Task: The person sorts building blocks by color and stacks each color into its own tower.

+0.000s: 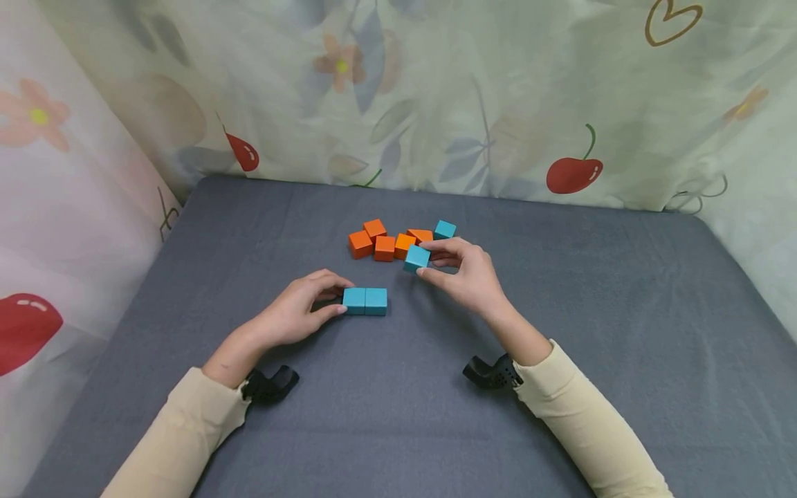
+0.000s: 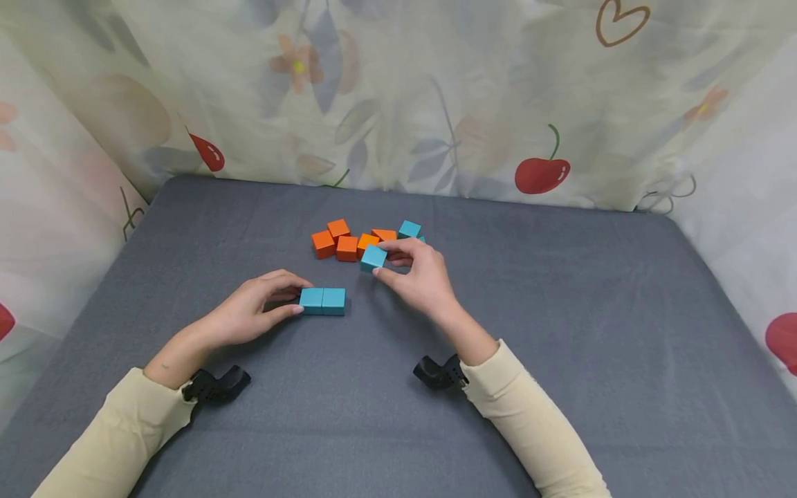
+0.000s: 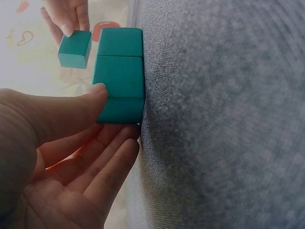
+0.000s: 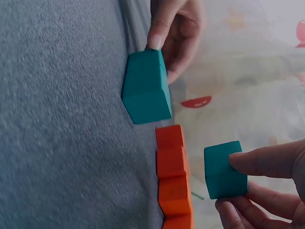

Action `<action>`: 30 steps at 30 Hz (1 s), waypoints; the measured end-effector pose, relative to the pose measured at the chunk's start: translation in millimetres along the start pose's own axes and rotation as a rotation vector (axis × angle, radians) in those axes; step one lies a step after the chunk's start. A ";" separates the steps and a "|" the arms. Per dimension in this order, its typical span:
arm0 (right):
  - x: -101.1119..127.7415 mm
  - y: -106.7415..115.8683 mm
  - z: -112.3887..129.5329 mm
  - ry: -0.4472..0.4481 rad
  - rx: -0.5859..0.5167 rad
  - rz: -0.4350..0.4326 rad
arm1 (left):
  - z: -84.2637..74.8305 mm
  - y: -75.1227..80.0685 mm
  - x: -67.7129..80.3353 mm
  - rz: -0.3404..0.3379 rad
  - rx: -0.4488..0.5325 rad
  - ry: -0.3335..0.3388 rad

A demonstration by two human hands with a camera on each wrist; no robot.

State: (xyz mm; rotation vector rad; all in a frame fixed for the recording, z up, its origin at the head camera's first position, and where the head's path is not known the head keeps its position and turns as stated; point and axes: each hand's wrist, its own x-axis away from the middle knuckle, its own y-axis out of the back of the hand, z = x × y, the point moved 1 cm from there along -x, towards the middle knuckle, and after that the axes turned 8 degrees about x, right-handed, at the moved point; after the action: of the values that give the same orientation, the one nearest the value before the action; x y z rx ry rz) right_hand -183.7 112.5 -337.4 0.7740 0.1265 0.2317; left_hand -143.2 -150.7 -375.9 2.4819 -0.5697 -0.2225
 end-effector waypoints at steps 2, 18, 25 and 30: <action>0.7 -3.5 1.5 0.024 -0.008 0.015 | 0.2 0.0 0.1 0.000 0.001 0.001; 3.5 -21.3 13.7 0.155 -0.008 0.114 | 0.0 0.2 0.1 -0.004 -0.003 0.013; 2.9 -27.5 17.1 0.229 0.018 0.147 | 0.1 0.7 -0.6 0.001 0.002 0.017; 2.7 -31.3 17.7 0.238 0.026 0.173 | -0.5 0.4 -0.7 0.004 0.003 0.014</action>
State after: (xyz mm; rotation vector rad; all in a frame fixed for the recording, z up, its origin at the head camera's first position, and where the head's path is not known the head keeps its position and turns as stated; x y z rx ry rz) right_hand -172.6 79.6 -347.0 0.7820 0.2885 0.4877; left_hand -143.8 -150.5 -375.3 2.4833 -0.5692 -0.2033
